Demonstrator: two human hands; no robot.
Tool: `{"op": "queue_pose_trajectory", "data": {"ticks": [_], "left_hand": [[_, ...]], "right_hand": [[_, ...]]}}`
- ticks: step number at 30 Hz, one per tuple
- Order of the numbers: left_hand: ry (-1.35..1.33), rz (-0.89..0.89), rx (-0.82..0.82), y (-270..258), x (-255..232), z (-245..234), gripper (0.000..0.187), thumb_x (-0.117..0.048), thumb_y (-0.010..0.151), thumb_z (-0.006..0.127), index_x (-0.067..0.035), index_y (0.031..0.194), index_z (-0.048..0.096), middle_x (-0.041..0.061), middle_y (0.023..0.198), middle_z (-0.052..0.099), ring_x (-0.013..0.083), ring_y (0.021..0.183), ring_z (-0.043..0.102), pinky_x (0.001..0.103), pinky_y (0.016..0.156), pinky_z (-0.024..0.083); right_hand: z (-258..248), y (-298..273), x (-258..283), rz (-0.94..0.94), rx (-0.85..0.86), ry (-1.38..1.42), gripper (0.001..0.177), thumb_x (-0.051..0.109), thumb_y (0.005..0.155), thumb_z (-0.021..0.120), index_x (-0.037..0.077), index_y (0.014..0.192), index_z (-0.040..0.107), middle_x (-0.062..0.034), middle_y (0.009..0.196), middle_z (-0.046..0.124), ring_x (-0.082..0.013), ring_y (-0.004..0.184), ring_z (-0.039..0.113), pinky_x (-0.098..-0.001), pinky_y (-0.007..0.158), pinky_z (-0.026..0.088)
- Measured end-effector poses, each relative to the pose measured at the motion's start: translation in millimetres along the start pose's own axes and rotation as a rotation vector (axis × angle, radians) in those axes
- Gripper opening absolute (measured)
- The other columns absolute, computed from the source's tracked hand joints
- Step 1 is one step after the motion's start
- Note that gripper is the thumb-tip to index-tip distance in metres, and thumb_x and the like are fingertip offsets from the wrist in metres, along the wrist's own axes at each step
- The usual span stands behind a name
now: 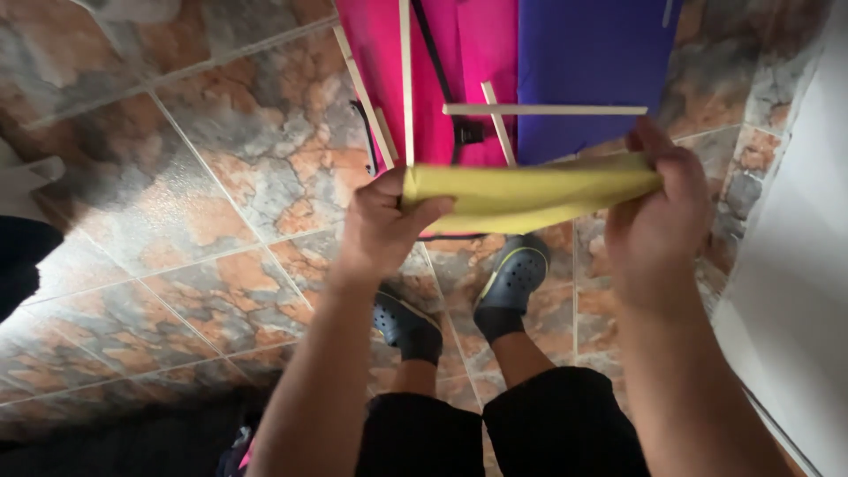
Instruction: Organize various household items, including a plastic basket, folders, and wooden sticks, by placing them into storage containers or on shelves.
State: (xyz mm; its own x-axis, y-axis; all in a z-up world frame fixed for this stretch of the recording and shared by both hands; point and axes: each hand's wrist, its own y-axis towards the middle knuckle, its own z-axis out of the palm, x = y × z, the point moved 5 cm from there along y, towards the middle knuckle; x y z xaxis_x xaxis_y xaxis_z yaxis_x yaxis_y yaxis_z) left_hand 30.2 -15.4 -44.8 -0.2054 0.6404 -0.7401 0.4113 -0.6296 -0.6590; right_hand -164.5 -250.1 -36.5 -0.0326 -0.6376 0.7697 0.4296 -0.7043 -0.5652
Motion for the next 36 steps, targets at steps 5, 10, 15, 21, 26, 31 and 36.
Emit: {"op": "queue_pose_trajectory", "data": {"ticks": [5,10,15,21,26,31,36], "left_hand": [[-0.771,-0.059,-0.173,3,5,25,0.02,-0.005,0.095,0.068,-0.003,0.114,0.071,0.007,0.097,0.078,0.0145,0.084,0.074,0.03,0.076,0.063],[-0.551,-0.049,-0.317,48,-10,41,0.02,-0.01,0.097,0.07,-0.002,0.115,0.069,0.008,0.104,0.075,0.018,0.094,0.071,0.033,0.083,0.058],[-0.23,0.25,-0.593,128,-29,-17,0.041,-0.03,0.103,0.066,-0.003,0.134,0.058,0.015,0.121,0.073,0.0282,0.11,0.071,0.041,0.095,0.058],[0.724,-0.142,-0.584,111,-20,-152,0.079,-0.064,0.111,0.05,0.0,0.153,0.034,0.025,0.144,0.05,0.037,0.134,0.054,0.056,0.107,0.044],[-0.369,0.306,-0.39,25,-73,-184,0.044,-0.005,0.114,0.066,0.009,0.15,0.045,0.016,0.138,0.063,0.0312,0.122,0.063,0.045,0.104,0.053],[-0.912,0.175,-0.29,12,-3,-179,0.035,-0.005,0.113,0.053,0.002,0.147,0.05,0.015,0.137,0.063,0.0297,0.128,0.064,0.043,0.11,0.056],[-1.138,0.217,-0.203,14,34,-156,0.032,-0.01,0.119,0.05,-0.002,0.149,0.049,0.015,0.135,0.06,0.0294,0.126,0.061,0.045,0.108,0.051]], "right_hand": [[17,-9,28,-0.235,0.39,-0.189,0.06,0.022,0.097,0.076,0.009,0.149,0.05,-0.0053,0.145,0.059,-0.0141,0.132,0.06,-0.0269,0.107,0.052],[-71,10,14,0.035,0.265,-0.166,0.044,0.011,0.105,0.07,0.002,0.146,0.055,-0.0135,0.129,0.065,-0.0172,0.111,0.065,-0.031,0.092,0.053],[-171,57,-81,0.215,-0.406,-0.725,0.062,0.015,0.086,0.08,0.007,0.14,0.05,-0.0135,0.129,0.057,-0.0221,0.11,0.059,-0.0353,0.091,0.056],[-20,80,-79,-0.6,0.27,-1.634,0.054,0.015,0.082,0.085,0.003,0.129,0.059,-0.0189,0.127,0.064,-0.0332,0.118,0.061,-0.0483,0.104,0.052],[-33,110,-85,0.087,0.263,-1.544,0.016,0.023,0.104,0.063,0.009,0.111,0.062,-0.0128,0.107,0.073,-0.0267,0.091,0.071,-0.0436,0.083,0.06],[12,63,-105,-0.112,0.267,-1.428,0.019,0.023,0.102,0.066,0.009,0.115,0.066,-0.0143,0.108,0.072,-0.0257,0.086,0.072,-0.0387,0.075,0.062],[42,28,-118,-0.407,0.227,-1.549,0.049,0.028,0.082,0.079,0.005,0.12,0.059,-0.02,0.102,0.07,-0.0332,0.088,0.069,-0.0423,0.072,0.06]]}}
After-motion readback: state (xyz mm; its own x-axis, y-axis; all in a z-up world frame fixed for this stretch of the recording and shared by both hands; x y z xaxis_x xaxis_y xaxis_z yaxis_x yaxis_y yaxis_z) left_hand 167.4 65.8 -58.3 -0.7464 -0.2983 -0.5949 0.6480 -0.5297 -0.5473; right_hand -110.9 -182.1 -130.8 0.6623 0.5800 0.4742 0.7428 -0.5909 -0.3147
